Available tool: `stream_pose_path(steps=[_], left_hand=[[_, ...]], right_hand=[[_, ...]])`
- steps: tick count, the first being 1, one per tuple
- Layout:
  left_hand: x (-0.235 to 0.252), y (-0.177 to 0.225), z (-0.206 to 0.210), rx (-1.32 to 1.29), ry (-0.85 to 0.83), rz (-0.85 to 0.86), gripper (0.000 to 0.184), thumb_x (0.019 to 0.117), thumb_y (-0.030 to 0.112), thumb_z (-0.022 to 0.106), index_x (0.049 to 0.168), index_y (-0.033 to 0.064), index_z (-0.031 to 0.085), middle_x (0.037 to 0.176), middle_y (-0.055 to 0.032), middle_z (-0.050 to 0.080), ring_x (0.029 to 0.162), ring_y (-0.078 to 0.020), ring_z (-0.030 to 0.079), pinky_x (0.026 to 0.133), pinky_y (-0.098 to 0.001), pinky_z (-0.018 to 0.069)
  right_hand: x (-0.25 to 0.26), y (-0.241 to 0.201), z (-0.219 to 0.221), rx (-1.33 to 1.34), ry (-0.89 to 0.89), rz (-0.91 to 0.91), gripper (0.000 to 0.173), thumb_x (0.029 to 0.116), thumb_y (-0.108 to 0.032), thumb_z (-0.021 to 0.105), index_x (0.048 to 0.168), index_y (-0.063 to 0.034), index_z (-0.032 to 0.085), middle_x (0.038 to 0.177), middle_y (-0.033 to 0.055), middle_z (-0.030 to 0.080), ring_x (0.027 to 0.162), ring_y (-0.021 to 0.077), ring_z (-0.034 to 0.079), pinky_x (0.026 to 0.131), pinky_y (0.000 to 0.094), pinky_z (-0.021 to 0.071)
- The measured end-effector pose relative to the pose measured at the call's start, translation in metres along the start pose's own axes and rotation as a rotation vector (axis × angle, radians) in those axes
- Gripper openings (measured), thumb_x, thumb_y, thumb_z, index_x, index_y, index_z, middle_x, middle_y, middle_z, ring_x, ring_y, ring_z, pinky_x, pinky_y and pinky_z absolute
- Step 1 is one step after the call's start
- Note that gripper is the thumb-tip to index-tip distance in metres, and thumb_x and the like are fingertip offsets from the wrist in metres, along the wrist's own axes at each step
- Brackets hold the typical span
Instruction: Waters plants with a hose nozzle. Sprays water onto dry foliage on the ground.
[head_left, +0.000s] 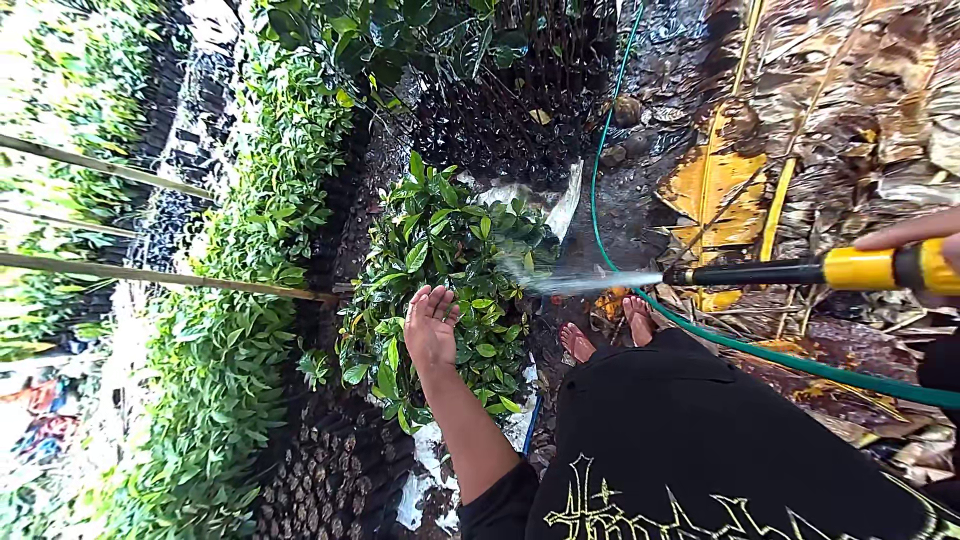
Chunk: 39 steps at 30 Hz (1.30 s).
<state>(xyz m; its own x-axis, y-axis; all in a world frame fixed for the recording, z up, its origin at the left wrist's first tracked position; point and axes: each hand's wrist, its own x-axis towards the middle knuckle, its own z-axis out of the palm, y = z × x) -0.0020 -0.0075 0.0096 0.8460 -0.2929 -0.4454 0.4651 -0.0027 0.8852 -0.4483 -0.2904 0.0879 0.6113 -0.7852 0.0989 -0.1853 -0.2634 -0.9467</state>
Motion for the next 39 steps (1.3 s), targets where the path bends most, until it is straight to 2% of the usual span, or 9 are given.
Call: stream_pose_path(steps=[4, 7, 11, 16, 19, 23, 27, 32, 39], left_hand=[[-0.007, 0.006, -0.002, -0.139, 0.097, 0.189, 0.025, 0.111, 0.021, 0.037, 0.115, 0.0124, 0.06, 0.088, -0.004, 0.07, 0.082, -0.0184, 0.07, 0.077, -0.0395, 0.0597], [-0.02, 0.027, -0.008, -0.378, 0.092, 0.329, 0.031, 0.1114, 0.025, 0.025, 0.104, 0.0173, 0.055, 0.075, 0.0032, 0.061, 0.069, -0.0124, 0.064, 0.068, -0.0332, 0.0573], [-0.029, 0.056, -0.018, -0.703, -0.066, 0.509, 0.033, 0.1072, 0.014, 0.023, 0.091, 0.0108, 0.052, 0.066, 0.0002, 0.053, 0.059, -0.0124, 0.057, 0.065, -0.0294, 0.0548], [-0.015, 0.046, -0.03, -0.75, -0.14, 0.569, 0.023, 0.0962, -0.002, 0.033, 0.082, 0.0056, 0.05, 0.059, -0.0045, 0.05, 0.061, -0.0202, 0.06, 0.096, -0.0467, 0.0563], [-0.016, 0.036, -0.027, -0.764, -0.235, 0.578, 0.017, 0.0931, 0.0, 0.046, 0.079, 0.0057, 0.053, 0.059, -0.0039, 0.051, 0.063, -0.0216, 0.06, 0.101, -0.0545, 0.0529], [-0.018, 0.032, -0.026, -0.771, -0.339, 0.573, 0.018, 0.0933, 0.014, 0.061, 0.077, 0.0072, 0.062, 0.082, -0.0102, 0.068, 0.09, -0.0317, 0.07, 0.108, -0.0621, 0.0464], [-0.021, 0.039, -0.02, -0.783, -0.339, 0.603, 0.02, 0.0913, 0.017, 0.064, 0.074, 0.0093, 0.059, 0.088, -0.011, 0.068, 0.088, -0.0311, 0.068, 0.106, -0.062, 0.0465], [-0.026, 0.04, -0.02, -0.879, -0.534, 0.579, 0.035, 0.1046, 0.027, 0.046, 0.12, 0.0035, 0.068, 0.152, -0.018, 0.053, 0.146, -0.0414, 0.043, 0.121, -0.0617, 0.0307], [-0.028, 0.034, -0.016, -0.882, -0.546, 0.574, 0.027, 0.1022, 0.022, 0.053, 0.11, 0.0016, 0.069, 0.16, -0.0196, 0.042, 0.149, -0.0419, 0.038, 0.121, -0.0582, 0.0313]], right_hand=[[0.002, 0.008, 0.022, 0.088, -0.067, -0.057, 0.048, 0.1019, -0.056, 0.052, 0.113, -0.0154, 0.074, 0.079, -0.0073, 0.068, 0.055, 0.0009, 0.056, 0.046, 0.0184, 0.046], [0.01, 0.001, 0.03, 0.069, -0.266, -0.115, 0.049, 0.104, -0.054, 0.047, 0.112, -0.0156, 0.076, 0.081, -0.0054, 0.07, 0.062, 0.0018, 0.061, 0.052, 0.0206, 0.0508], [0.016, -0.001, 0.05, 0.117, -0.213, -0.128, 0.048, 0.1033, -0.053, 0.05, 0.11, -0.0133, 0.076, 0.078, -0.0058, 0.068, 0.058, 0.0004, 0.056, 0.05, 0.0188, 0.0473], [0.026, 0.001, 0.053, 0.046, -0.343, -0.135, 0.05, 0.1039, -0.054, 0.047, 0.111, -0.0148, 0.076, 0.08, -0.0057, 0.069, 0.062, -0.0002, 0.059, 0.054, 0.0198, 0.0501], [0.024, 0.003, 0.053, 0.078, -0.313, -0.157, 0.05, 0.1039, -0.055, 0.047, 0.111, -0.0146, 0.076, 0.081, -0.0055, 0.07, 0.063, 0.0, 0.059, 0.054, 0.0195, 0.0495], [0.02, 0.004, 0.052, 0.085, -0.283, -0.146, 0.048, 0.1041, -0.054, 0.048, 0.113, -0.0159, 0.076, 0.082, -0.0061, 0.069, 0.062, -0.0002, 0.058, 0.053, 0.019, 0.0487], [0.017, 0.005, 0.052, 0.038, -0.234, -0.15, 0.046, 0.1042, -0.05, 0.049, 0.111, -0.0145, 0.076, 0.081, -0.0056, 0.069, 0.063, -0.0006, 0.059, 0.054, 0.0191, 0.0494], [0.007, 0.007, 0.059, 0.113, -0.115, -0.208, 0.048, 0.1048, -0.05, 0.048, 0.113, -0.0109, 0.075, 0.088, -0.0016, 0.072, 0.065, 0.0015, 0.06, 0.056, 0.0204, 0.0508], [0.004, 0.008, 0.058, 0.103, -0.206, -0.252, 0.047, 0.1047, -0.051, 0.049, 0.113, -0.0122, 0.076, 0.092, -0.0022, 0.074, 0.077, 0.0017, 0.066, 0.067, 0.0215, 0.0563]])
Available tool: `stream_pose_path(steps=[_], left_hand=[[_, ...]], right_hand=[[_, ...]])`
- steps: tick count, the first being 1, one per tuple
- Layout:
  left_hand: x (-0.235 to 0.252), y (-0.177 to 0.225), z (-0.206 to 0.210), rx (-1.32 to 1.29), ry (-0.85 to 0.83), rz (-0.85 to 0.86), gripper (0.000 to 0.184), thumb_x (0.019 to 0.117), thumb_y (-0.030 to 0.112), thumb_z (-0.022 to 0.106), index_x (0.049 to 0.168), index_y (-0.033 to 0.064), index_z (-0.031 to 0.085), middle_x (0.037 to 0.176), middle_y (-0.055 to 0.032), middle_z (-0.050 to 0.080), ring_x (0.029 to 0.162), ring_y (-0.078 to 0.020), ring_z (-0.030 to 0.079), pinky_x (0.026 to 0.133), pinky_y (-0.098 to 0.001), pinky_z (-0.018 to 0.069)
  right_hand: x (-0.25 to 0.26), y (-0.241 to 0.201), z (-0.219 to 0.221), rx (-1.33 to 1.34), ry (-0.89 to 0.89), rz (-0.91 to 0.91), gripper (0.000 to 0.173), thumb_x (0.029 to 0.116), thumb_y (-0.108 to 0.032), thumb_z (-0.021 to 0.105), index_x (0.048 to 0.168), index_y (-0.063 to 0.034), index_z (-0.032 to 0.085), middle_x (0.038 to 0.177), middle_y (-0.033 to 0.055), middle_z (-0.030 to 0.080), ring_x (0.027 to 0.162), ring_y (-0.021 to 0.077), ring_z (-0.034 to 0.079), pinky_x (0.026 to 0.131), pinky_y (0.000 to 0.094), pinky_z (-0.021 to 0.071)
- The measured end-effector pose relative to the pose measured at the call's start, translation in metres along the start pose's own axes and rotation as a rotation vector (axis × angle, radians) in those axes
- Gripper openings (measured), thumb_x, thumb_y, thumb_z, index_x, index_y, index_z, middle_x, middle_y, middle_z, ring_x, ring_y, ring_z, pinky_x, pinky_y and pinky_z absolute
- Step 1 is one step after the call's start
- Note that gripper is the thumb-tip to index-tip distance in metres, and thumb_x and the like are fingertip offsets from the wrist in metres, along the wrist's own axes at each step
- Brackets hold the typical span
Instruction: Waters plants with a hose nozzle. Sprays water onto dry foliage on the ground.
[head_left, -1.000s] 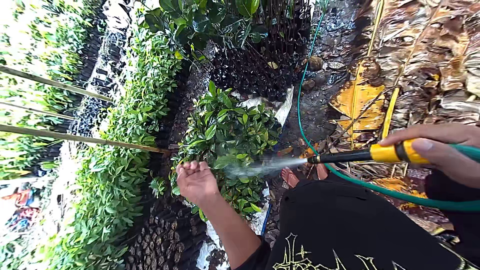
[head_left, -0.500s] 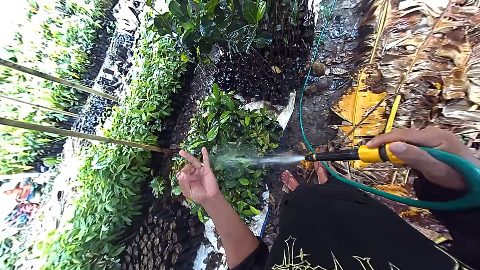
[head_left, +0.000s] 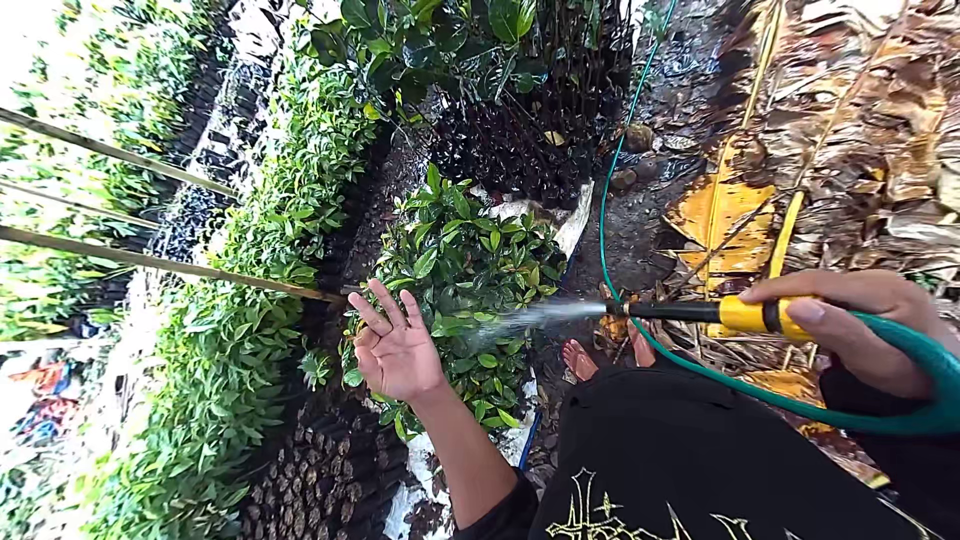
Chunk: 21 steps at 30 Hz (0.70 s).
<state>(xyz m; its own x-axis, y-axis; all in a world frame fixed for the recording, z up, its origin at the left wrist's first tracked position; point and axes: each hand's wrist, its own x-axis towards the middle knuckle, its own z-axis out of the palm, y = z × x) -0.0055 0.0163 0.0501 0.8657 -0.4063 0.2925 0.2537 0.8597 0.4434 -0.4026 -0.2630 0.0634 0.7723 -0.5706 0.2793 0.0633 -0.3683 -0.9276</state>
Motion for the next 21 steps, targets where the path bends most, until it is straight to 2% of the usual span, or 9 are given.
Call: stream_pose_path(steps=[3, 5, 7, 9, 10, 13, 17, 21], left_hand=[[-0.0011, 0.0002, 0.0012, 0.016, 0.027, 0.002, 0.028, 0.1033, 0.022, 0.05, 0.106, 0.0016, 0.07, 0.16, -0.0205, 0.043, 0.148, -0.0422, 0.04, 0.12, -0.0577, 0.0344], [-0.0017, 0.0001, 0.0001, 0.008, 0.036, -0.001, 0.029, 0.1038, 0.022, 0.049, 0.109, 0.0012, 0.069, 0.159, -0.0208, 0.043, 0.147, -0.0421, 0.041, 0.12, -0.0571, 0.0352], [-0.0026, -0.0006, -0.0013, 0.002, 0.034, -0.008, 0.029, 0.1036, 0.023, 0.049, 0.11, 0.0016, 0.069, 0.158, -0.0204, 0.045, 0.146, -0.0415, 0.043, 0.119, -0.0563, 0.0362], [-0.0034, -0.0016, -0.0018, 0.001, 0.027, -0.011, 0.028, 0.1025, 0.021, 0.052, 0.11, 0.0011, 0.069, 0.157, -0.0207, 0.047, 0.145, -0.0416, 0.045, 0.119, -0.0562, 0.0359], [-0.0038, -0.0019, -0.0017, 0.003, 0.027, -0.01, 0.028, 0.1023, 0.021, 0.052, 0.11, 0.0013, 0.07, 0.156, -0.0207, 0.047, 0.145, -0.0415, 0.045, 0.119, -0.0561, 0.0357], [-0.0045, -0.0011, -0.0013, -0.008, 0.028, -0.014, 0.031, 0.1035, 0.021, 0.05, 0.118, 0.001, 0.069, 0.155, -0.0215, 0.048, 0.144, -0.0418, 0.046, 0.118, -0.0553, 0.0379], [-0.0043, -0.0004, -0.0028, -0.022, 0.023, -0.024, 0.031, 0.1038, 0.02, 0.049, 0.121, 0.0013, 0.067, 0.155, -0.021, 0.049, 0.144, -0.0407, 0.047, 0.117, -0.0545, 0.0393], [-0.0045, 0.0002, -0.003, -0.029, 0.017, -0.037, 0.038, 0.1048, 0.021, 0.049, 0.134, 0.0014, 0.062, 0.157, -0.0208, 0.047, 0.144, -0.0393, 0.047, 0.117, -0.0529, 0.04]], right_hand=[[-0.0038, 0.0002, 0.0061, 0.066, 0.106, -0.018, 0.049, 0.104, -0.053, 0.05, 0.113, -0.0121, 0.075, 0.092, -0.0019, 0.073, 0.072, 0.0019, 0.063, 0.062, 0.0212, 0.0535], [-0.0044, -0.0025, 0.0034, 0.061, 0.035, -0.013, 0.049, 0.1043, -0.053, 0.049, 0.113, -0.0124, 0.075, 0.093, -0.0025, 0.074, 0.075, 0.0019, 0.066, 0.065, 0.0213, 0.0557], [-0.0033, -0.0049, 0.0012, 0.027, -0.043, -0.021, 0.048, 0.105, -0.051, 0.048, 0.113, -0.0127, 0.075, 0.096, -0.0033, 0.075, 0.082, 0.0011, 0.068, 0.073, 0.0212, 0.0573], [-0.0037, -0.0045, 0.0038, 0.009, -0.015, -0.041, 0.047, 0.1051, -0.05, 0.049, 0.113, -0.0123, 0.075, 0.097, -0.0027, 0.075, 0.085, 0.0015, 0.068, 0.076, 0.0217, 0.0578], [-0.0046, -0.003, 0.0064, 0.022, 0.029, -0.052, 0.047, 0.1049, -0.05, 0.049, 0.113, -0.0116, 0.075, 0.097, -0.0018, 0.075, 0.084, 0.0025, 0.068, 0.074, 0.0223, 0.0578], [-0.0075, -0.0004, 0.0098, 0.059, 0.069, -0.06, 0.047, 0.1048, -0.051, 0.049, 0.114, -0.0126, 0.075, 0.098, -0.0022, 0.075, 0.084, 0.0031, 0.069, 0.073, 0.0225, 0.0579], [-0.0042, -0.0063, 0.0029, 0.017, -0.087, -0.007, 0.047, 0.1054, -0.049, 0.048, 0.114, -0.0132, 0.076, 0.096, -0.0035, 0.075, 0.084, 0.0012, 0.068, 0.075, 0.021, 0.0574], [-0.004, -0.0022, 0.0038, 0.007, -0.014, -0.028, 0.048, 0.1053, -0.051, 0.048, 0.113, -0.012, 0.075, 0.096, -0.0019, 0.075, 0.084, 0.0021, 0.068, 0.074, 0.022, 0.0576]])
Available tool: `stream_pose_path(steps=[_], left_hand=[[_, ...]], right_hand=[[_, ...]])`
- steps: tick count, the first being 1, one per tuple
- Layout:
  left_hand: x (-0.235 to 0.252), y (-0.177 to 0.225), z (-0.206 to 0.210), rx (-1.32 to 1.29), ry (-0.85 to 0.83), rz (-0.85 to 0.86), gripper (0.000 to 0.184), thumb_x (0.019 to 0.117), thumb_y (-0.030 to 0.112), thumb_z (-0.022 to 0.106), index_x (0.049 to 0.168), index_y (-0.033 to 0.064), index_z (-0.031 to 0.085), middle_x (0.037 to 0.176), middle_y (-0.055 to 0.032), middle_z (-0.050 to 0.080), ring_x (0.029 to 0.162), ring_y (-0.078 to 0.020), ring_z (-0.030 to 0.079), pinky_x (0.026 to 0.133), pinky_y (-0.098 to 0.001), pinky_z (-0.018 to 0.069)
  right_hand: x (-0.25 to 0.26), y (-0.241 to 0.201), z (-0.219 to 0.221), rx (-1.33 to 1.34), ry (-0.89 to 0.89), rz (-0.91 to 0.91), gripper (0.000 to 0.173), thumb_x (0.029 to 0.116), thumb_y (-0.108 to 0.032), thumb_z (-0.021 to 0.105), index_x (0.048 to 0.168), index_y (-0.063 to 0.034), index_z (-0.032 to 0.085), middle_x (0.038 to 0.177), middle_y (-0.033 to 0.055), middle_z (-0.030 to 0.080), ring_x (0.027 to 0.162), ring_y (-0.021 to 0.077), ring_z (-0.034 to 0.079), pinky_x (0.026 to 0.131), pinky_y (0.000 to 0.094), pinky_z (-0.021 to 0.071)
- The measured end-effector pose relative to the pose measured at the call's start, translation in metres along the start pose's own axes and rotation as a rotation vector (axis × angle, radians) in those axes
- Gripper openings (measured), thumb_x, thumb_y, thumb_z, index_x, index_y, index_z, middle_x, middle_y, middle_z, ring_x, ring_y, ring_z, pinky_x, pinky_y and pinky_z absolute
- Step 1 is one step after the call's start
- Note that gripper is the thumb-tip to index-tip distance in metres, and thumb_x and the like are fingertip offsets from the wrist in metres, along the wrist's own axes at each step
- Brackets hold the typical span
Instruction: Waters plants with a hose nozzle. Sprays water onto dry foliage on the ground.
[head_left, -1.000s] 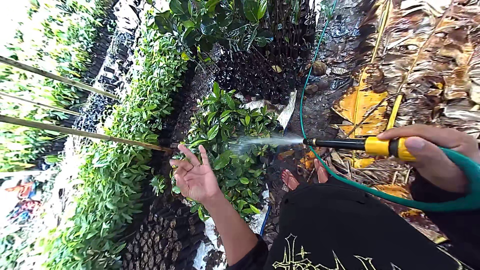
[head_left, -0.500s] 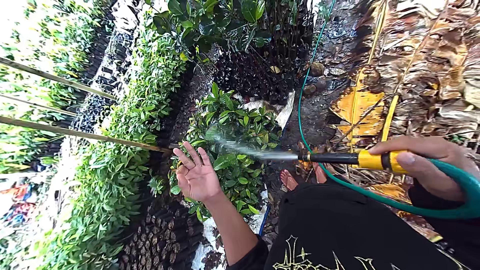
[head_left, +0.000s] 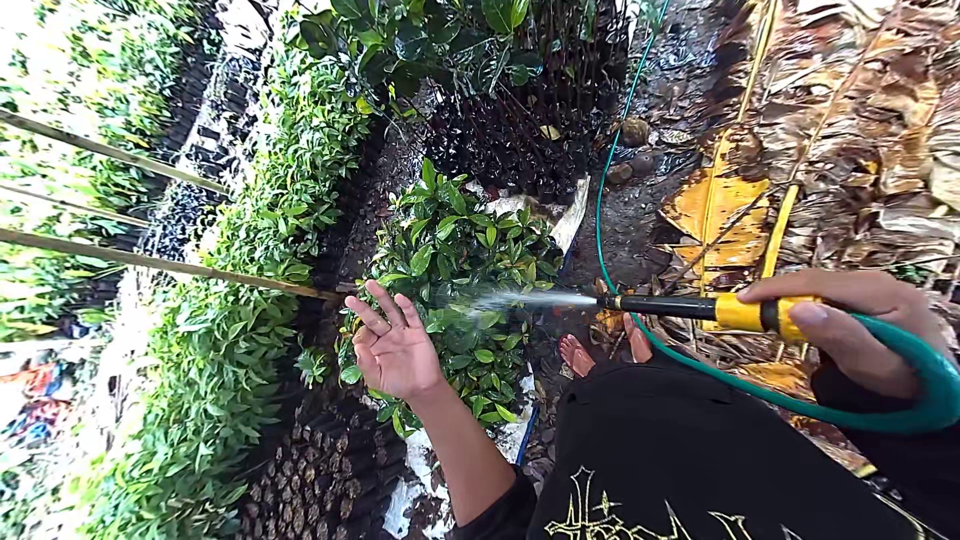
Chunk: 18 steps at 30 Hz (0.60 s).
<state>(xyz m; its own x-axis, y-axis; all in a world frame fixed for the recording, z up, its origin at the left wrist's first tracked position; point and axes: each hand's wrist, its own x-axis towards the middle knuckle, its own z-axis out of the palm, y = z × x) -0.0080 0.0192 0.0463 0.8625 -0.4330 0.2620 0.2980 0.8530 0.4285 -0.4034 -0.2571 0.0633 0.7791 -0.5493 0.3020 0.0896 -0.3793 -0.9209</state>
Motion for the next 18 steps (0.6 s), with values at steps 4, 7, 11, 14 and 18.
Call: stream_pose_path(steps=[4, 7, 11, 14, 18], left_hand=[[0.0, 0.001, 0.0, -0.006, 0.0, -0.003, 0.039, 0.1046, 0.021, 0.048, 0.136, 0.0019, 0.061, 0.155, -0.02, 0.049, 0.142, -0.0379, 0.049, 0.116, -0.0519, 0.0416], [0.0, 0.0, 0.003, 0.021, 0.022, 0.02, 0.031, 0.1014, 0.019, 0.057, 0.125, 0.002, 0.067, 0.152, -0.0211, 0.052, 0.139, -0.0388, 0.053, 0.114, -0.0511, 0.0448], [0.0, 0.003, 0.005, 0.026, 0.024, 0.011, 0.032, 0.1018, 0.018, 0.055, 0.128, 0.0017, 0.066, 0.15, -0.0215, 0.054, 0.138, -0.038, 0.054, 0.113, -0.0505, 0.0454], [0.0, 0.003, 0.003, 0.031, 0.019, 0.01, 0.03, 0.1004, 0.016, 0.056, 0.125, 0.0023, 0.067, 0.149, -0.0211, 0.056, 0.138, -0.0389, 0.054, 0.114, -0.0516, 0.0447], [0.002, 0.001, 0.003, 0.068, -0.012, 0.013, 0.02, 0.0944, 0.012, 0.064, 0.113, 0.009, 0.071, 0.146, -0.018, 0.059, 0.137, -0.0381, 0.055, 0.114, -0.052, 0.0448]], right_hand=[[0.002, -0.003, -0.004, -0.013, -0.095, 0.021, 0.048, 0.1054, -0.051, 0.047, 0.113, -0.0127, 0.076, 0.094, -0.0025, 0.074, 0.083, 0.001, 0.067, 0.074, 0.0213, 0.0571], [0.004, -0.003, -0.006, -0.044, -0.117, 0.028, 0.047, 0.1053, -0.05, 0.048, 0.112, -0.0126, 0.076, 0.093, -0.0027, 0.074, 0.083, 0.0003, 0.068, 0.073, 0.0207, 0.057], [0.0, 0.003, -0.002, -0.012, 0.017, 0.018, 0.048, 0.1047, -0.052, 0.049, 0.114, -0.0124, 0.075, 0.095, -0.0018, 0.074, 0.081, 0.0024, 0.067, 0.07, 0.0221, 0.0571], [-0.001, 0.0, -0.01, -0.024, -0.065, 0.059, 0.048, 0.1047, -0.051, 0.048, 0.113, -0.0131, 0.076, 0.093, -0.003, 0.074, 0.08, 0.0015, 0.067, 0.07, 0.0213, 0.057], [-0.004, 0.0, -0.009, -0.041, 0.031, 0.072, 0.051, 0.1048, -0.053, 0.047, 0.114, -0.0108, 0.074, 0.088, -0.001, 0.072, 0.069, 0.0011, 0.062, 0.059, 0.0203, 0.0524]])
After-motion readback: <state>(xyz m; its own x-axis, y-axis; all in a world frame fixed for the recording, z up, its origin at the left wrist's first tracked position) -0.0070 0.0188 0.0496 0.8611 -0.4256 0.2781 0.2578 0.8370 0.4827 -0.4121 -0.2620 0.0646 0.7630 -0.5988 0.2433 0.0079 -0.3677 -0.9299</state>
